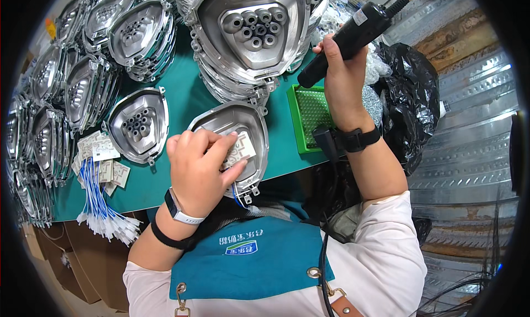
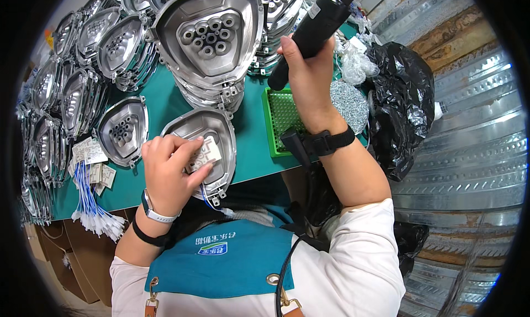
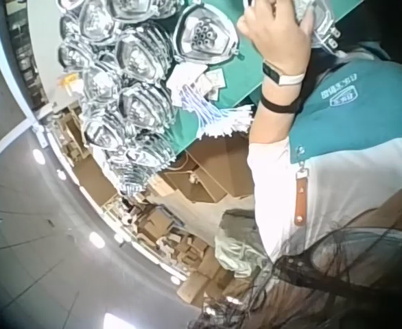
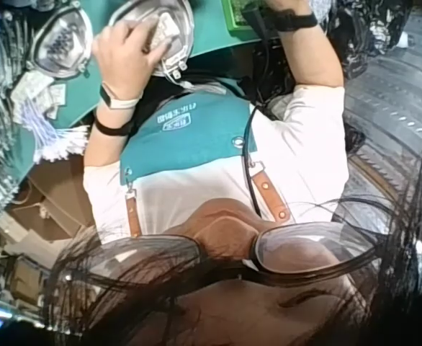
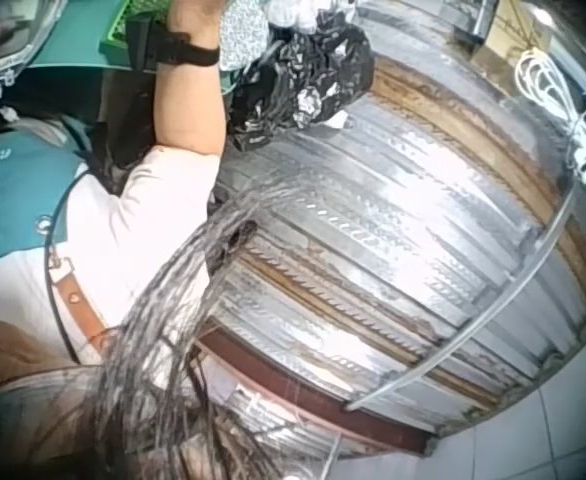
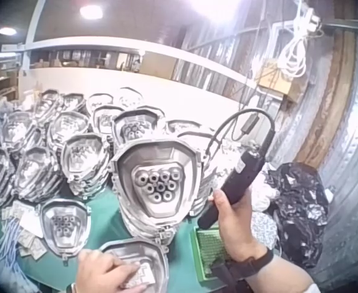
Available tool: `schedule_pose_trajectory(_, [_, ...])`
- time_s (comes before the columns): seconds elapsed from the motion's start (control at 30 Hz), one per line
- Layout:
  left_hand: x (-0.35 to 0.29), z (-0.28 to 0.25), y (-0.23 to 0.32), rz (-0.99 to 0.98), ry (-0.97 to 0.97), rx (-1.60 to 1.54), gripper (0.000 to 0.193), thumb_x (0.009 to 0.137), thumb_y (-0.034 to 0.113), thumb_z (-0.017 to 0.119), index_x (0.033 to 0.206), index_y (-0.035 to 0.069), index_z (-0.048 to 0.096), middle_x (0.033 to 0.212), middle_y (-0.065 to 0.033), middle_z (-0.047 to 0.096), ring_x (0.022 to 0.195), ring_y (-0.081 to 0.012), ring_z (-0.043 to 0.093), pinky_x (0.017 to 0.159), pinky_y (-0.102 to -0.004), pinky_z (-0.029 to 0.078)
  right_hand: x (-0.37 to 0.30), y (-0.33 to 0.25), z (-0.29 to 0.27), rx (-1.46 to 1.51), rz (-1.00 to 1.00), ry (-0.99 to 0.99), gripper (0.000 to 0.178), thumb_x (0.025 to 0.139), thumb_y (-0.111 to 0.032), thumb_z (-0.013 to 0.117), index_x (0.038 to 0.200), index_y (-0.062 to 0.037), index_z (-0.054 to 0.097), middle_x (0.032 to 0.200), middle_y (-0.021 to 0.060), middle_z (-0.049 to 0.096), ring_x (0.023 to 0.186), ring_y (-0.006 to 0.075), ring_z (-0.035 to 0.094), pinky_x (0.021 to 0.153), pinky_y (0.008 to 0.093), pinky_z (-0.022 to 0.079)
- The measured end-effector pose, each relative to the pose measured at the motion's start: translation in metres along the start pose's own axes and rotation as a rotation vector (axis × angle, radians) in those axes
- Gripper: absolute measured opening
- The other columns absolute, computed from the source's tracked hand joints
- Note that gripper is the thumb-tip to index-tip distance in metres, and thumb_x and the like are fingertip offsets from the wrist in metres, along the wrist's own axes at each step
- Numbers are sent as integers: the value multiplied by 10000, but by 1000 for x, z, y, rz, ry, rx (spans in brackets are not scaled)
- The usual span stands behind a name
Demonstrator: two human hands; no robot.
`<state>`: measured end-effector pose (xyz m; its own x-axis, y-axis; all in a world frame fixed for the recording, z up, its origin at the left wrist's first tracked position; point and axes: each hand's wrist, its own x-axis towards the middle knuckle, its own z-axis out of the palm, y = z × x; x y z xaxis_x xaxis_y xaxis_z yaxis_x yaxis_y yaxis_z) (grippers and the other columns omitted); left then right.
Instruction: Assembling electronic modules into metal housings and securing them with screws using an electric screwdriver.
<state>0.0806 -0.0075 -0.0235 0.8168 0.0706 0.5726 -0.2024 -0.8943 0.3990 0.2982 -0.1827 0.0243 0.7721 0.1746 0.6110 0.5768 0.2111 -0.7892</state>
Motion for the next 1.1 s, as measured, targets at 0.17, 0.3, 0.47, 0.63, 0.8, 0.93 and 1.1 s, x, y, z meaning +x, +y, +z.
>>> schedule_pose_trajectory(0.17, [0, -1, 1, 0, 8, -5, 421, 575, 224, 808, 964, 120, 685, 822, 8, 578, 794, -204, 520, 784, -366, 341, 2, 2, 0, -20, -16, -62, 316, 875, -81, 667, 1095, -34, 446, 917, 53, 593, 786, 129, 610, 731, 267, 505])
schedule_pose_trajectory(0.3, [0, -1, 3, -14, 40, -25, 441, 560, 207, 818, 961, 101, 667, 855, -20, 578, 836, -224, 532, 791, -375, 352, -3, -24, 1, 11, -48, -16, 300, 897, -98, 640, 1112, -36, 440, 910, 56, 591, 814, 139, 612, 753, 287, 504])
schedule_pose_trajectory(0.47, [-7, -1, 1, -47, 97, -37, 429, 550, 206, 831, 908, 85, 629, 940, -58, 567, 913, -261, 519, 841, -403, 366, -11, -95, 12, 336, -162, 103, 467, 900, -197, 645, 1229, -28, 359, 957, 95, 553, 827, 164, 549, 846, 345, 464])
schedule_pose_trajectory(0.63, [-12, 0, -3, -49, 116, -24, 427, 559, 241, 830, 903, 103, 616, 978, -44, 566, 967, -259, 516, 875, -415, 339, -46, -139, 18, 724, -222, -21, 684, 776, -372, 779, 1233, -50, 384, 935, 52, 464, 852, 169, 529, 908, 362, 404])
schedule_pose_trajectory(0.8, [-8, -7, -8, 140, 243, -206, 452, 635, 325, 775, 1004, 104, 634, 970, -24, 597, 881, -224, 546, 817, -396, 340, -81, -156, 57, 872, -206, -36, 680, 707, -190, 829, 1203, 8, 407, 877, 47, 439, 795, 154, 522, 835, 325, 424])
schedule_pose_trajectory(0.93, [-16, -7, -11, 210, 261, -258, 329, 676, 265, 760, 930, 98, 634, 859, -17, 603, 773, -216, 548, 746, -361, 368, -95, -134, 71, 778, -181, -142, 737, 780, -369, 750, 1317, -56, 354, 915, 45, 454, 815, 142, 521, 825, 328, 413])
schedule_pose_trajectory(1.1, [-16, -4, -15, 261, 259, -327, 231, 678, 148, 744, 879, 88, 646, 811, -30, 609, 751, -235, 557, 710, -366, 387, -100, -125, 72, 649, -111, -106, 760, 863, -513, 631, 1393, -118, 258, 943, 42, 474, 817, 134, 521, 803, 345, 405])
